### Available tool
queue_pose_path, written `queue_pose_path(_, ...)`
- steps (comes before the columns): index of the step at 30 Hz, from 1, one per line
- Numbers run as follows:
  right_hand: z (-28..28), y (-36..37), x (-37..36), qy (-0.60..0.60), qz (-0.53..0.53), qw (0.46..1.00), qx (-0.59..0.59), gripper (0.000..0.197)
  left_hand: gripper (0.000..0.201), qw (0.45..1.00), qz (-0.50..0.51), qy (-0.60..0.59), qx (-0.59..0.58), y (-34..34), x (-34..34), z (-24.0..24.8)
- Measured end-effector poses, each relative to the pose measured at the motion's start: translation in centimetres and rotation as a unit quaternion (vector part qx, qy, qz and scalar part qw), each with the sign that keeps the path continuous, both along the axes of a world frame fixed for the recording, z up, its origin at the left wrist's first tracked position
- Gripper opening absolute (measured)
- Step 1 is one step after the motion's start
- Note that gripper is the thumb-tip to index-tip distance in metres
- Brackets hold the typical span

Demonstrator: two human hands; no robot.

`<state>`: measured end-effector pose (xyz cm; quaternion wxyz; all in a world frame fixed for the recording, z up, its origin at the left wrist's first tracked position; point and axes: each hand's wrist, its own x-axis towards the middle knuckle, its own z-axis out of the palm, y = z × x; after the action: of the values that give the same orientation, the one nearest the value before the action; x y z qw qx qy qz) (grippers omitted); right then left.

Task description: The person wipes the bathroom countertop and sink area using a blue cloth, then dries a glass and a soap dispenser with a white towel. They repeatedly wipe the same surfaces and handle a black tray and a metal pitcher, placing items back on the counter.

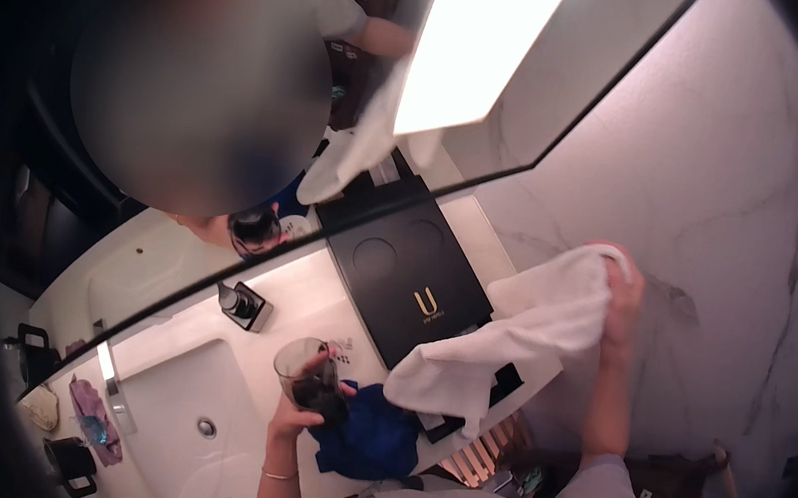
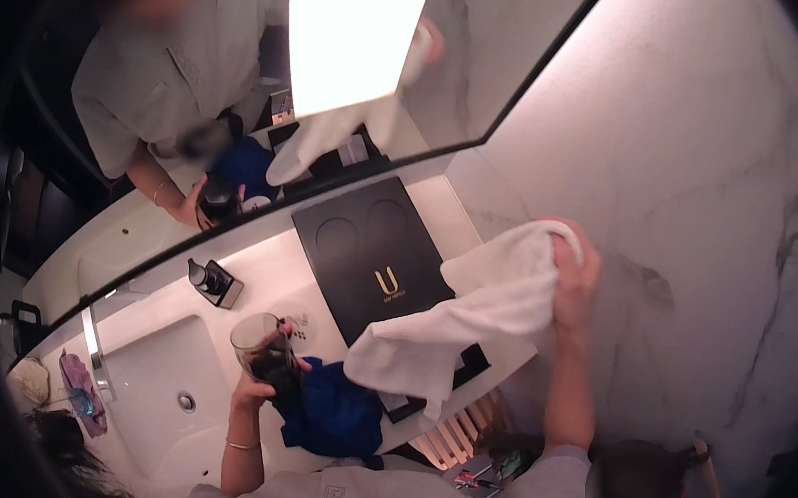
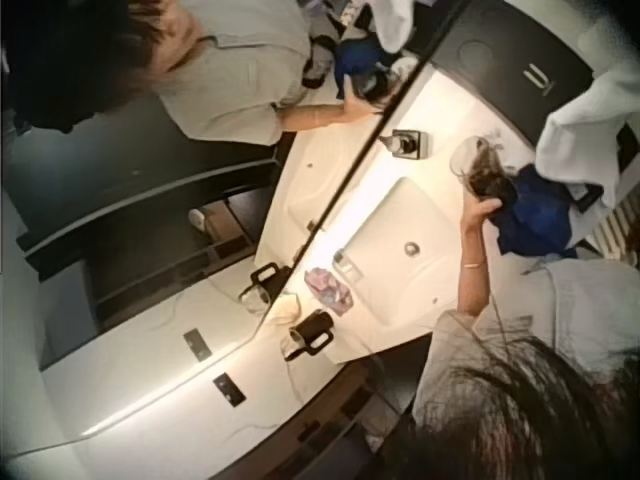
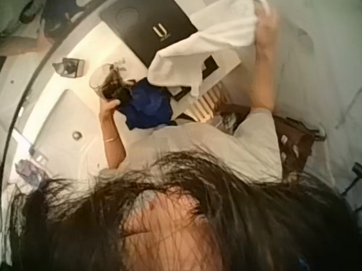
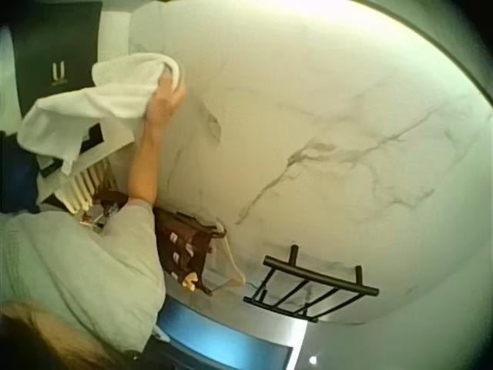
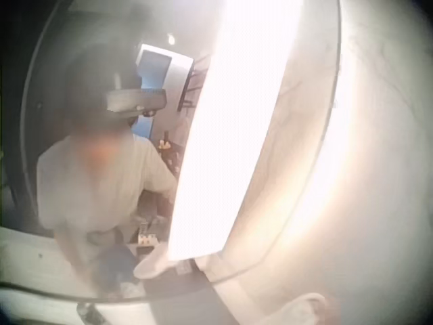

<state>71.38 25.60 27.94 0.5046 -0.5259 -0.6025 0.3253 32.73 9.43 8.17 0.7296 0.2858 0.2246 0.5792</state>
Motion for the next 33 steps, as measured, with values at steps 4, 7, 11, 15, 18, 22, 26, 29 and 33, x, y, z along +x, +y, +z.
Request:
queue_pose_path(4, -1.9, -12.0, -6.4, 0.334, 0.066, 0.929, -0.147, 0.046, 0.100, 0.999, 0.016, 0.018, 0.042, 0.2, -1.2, 0.5)
queue_pose_path(7, -10.1, -18.6, -11.9, 0.144, 0.158, 0.902, -0.375, 0.041, 0.100, 0.996, 0.042, 0.046, 0.058, -1.4, -3.0, 2.8)
queue_pose_path(11, -21.5, -26.4, -14.6, -0.045, 0.335, 0.851, -0.402, 0.051, 0.101, 0.998, 0.026, 0.027, 0.057, -1.7, -3.0, 3.1)
queue_pose_path(15, -21.2, -26.4, -15.4, -0.180, 0.500, 0.789, -0.308, 0.063, 0.102, 0.998, 0.010, 0.005, 0.063, -1.8, -2.3, 1.9)
queue_pose_path(18, -21.8, -26.5, -18.0, -0.082, 0.557, 0.761, -0.322, 0.067, 0.102, 0.997, -0.022, 0.000, 0.071, -0.5, -0.7, 1.7)
queue_pose_path(22, -16.4, -25.1, -18.3, -0.185, 0.524, 0.763, -0.330, 0.065, 0.101, 0.995, -0.038, 0.003, 0.090, 0.9, 0.6, 1.6)
queue_pose_path(26, -17.3, -24.7, -17.3, -0.253, 0.238, 0.934, -0.085, 0.062, 0.101, 0.996, -0.048, -0.002, 0.079, 0.6, 1.2, 1.7)
queue_pose_path(29, -19.2, -24.3, -16.5, -0.108, 0.404, 0.863, -0.282, 0.058, 0.103, 0.995, -0.074, -0.007, 0.069, 1.1, 1.7, 1.5)
queue_pose_path(33, -15.7, -20.3, -14.1, 0.077, 0.097, 0.958, -0.258, 0.034, 0.104, 0.990, -0.112, 0.006, 0.080, 1.5, 2.2, 1.9)
